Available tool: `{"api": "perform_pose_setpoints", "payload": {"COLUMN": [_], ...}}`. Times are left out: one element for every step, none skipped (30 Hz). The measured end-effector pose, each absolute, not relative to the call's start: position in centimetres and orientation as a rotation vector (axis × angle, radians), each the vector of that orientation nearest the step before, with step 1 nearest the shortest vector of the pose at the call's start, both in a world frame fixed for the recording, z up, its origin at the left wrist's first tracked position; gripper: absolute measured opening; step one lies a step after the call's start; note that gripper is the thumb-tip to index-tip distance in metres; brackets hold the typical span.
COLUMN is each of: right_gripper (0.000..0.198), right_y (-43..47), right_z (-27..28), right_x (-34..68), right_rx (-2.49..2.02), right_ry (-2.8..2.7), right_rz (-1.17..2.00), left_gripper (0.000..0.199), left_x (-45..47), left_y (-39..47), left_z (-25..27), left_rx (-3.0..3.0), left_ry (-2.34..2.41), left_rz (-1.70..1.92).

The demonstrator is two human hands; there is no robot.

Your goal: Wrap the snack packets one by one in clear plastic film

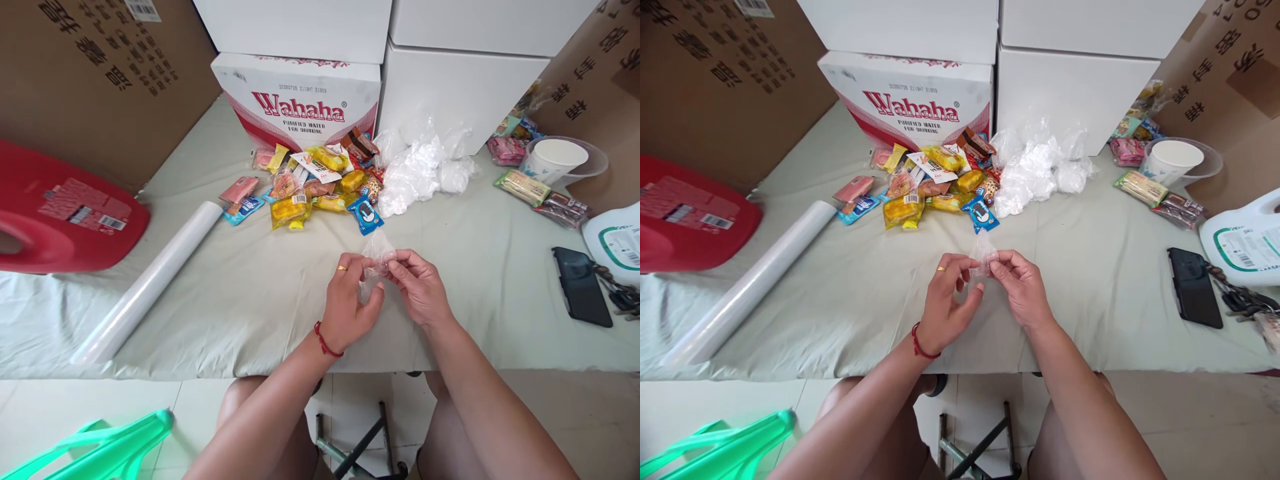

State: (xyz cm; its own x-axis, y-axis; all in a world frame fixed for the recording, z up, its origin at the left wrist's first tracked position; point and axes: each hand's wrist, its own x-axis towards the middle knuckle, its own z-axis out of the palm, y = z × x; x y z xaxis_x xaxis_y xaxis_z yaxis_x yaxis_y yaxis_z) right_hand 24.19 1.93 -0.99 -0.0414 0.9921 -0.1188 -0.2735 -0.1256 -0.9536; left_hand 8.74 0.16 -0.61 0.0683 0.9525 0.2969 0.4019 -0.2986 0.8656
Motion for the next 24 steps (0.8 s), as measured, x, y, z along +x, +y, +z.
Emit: {"api": "perform_pose_setpoints", "payload": {"right_gripper": [0.02,0.019,0.018,0.018,0.018,0.018,0.018,0.019,0.019,0.019,0.019,0.018,0.017,0.016,0.016,0.016,0.017,0.018,0.019,0.02,0.022,0.024,0.026,0.028], "right_y": [1.9,1.9,1.8,1.7,1.7,1.7,1.7,1.8,1.9,2.1,2.3,2.5,2.6,2.8,2.8,2.9,2.9,2.8,2.8,2.8,2.9,2.9,3.1,3.2], "right_z": [-1.0,-1.1,-1.1,-1.1,-1.1,-1.1,-1.0,-0.9,-0.7,-0.6,-0.5,-0.4,-0.3,-0.3,-0.2,-0.2,-0.3,-0.2,-0.2,-0.2,-0.2,-0.2,-0.3,-0.4], "right_x": [24.2,24.2,24.1,24.0,24.0,23.9,23.9,23.9,24.0,24.1,24.3,24.4,24.6,24.6,24.6,24.6,24.5,24.4,24.3,24.3,24.4,24.5,24.7,25.0], "right_rx": [-1.083,-1.088,-1.089,-1.086,-1.081,-1.079,-1.078,-1.077,-1.075,-1.069,-1.06,-1.048,-1.038,-1.035,-1.041,-1.058,-1.087,-1.121,-1.154,-1.182,-1.204,-1.221,-1.235,-1.251], "right_ry": [-0.993,-1.039,-1.085,-1.122,-1.145,-1.148,-1.126,-1.085,-1.027,-0.958,-0.883,-0.809,-0.743,-0.687,-0.646,-0.618,-0.609,-0.619,-0.646,-0.683,-0.721,-0.754,-0.78,-0.801], "right_rz": [1.414,1.398,1.391,1.393,1.405,1.422,1.437,1.45,1.465,1.484,1.509,1.533,1.556,1.573,1.582,1.58,1.567,1.539,1.503,1.465,1.429,1.403,1.391,1.388], "left_gripper": [0.023,0.021,0.019,0.018,0.018,0.019,0.02,0.021,0.022,0.023,0.024,0.025,0.025,0.025,0.024,0.024,0.023,0.023,0.023,0.024,0.025,0.026,0.026,0.026], "left_x": [8.8,8.8,8.9,8.9,8.9,8.8,8.7,8.6,8.4,8.2,8.0,7.8,7.6,7.5,7.4,7.3,7.3,7.3,7.2,7.2,7.1,7.0,6.8,6.6], "left_y": [0.1,0.2,0.2,0.3,0.4,0.6,0.8,0.9,1.1,1.3,1.5,1.6,1.8,1.9,1.9,1.9,1.9,1.8,1.7,1.7,1.6,1.6,1.6,1.7], "left_z": [-0.4,-0.2,0.0,0.0,0.0,0.0,-0.1,-0.1,-0.2,-0.2,-0.3,-0.3,-0.4,-0.5,-0.5,-0.6,-0.6,-0.6,-0.5,-0.5,-0.4,-0.3,-0.3,-0.3], "left_rx": [1.653,1.549,1.459,1.387,1.329,1.275,1.218,1.156,1.098,1.042,0.986,0.928,0.87,0.818,0.785,0.785,0.82,0.876,0.932,0.974,1.0,1.012,1.015,1.019], "left_ry": [1.33,1.322,1.321,1.323,1.319,1.304,1.279,1.251,1.224,1.206,1.195,1.187,1.178,1.166,1.161,1.169,1.193,1.228,1.268,1.309,1.348,1.38,1.406,1.428], "left_rz": [1.183,1.165,1.154,1.152,1.156,1.162,1.17,1.176,1.18,1.191,1.208,1.233,1.259,1.285,1.307,1.321,1.329,1.331,1.327,1.319,1.308,1.298,1.287,1.274]}}
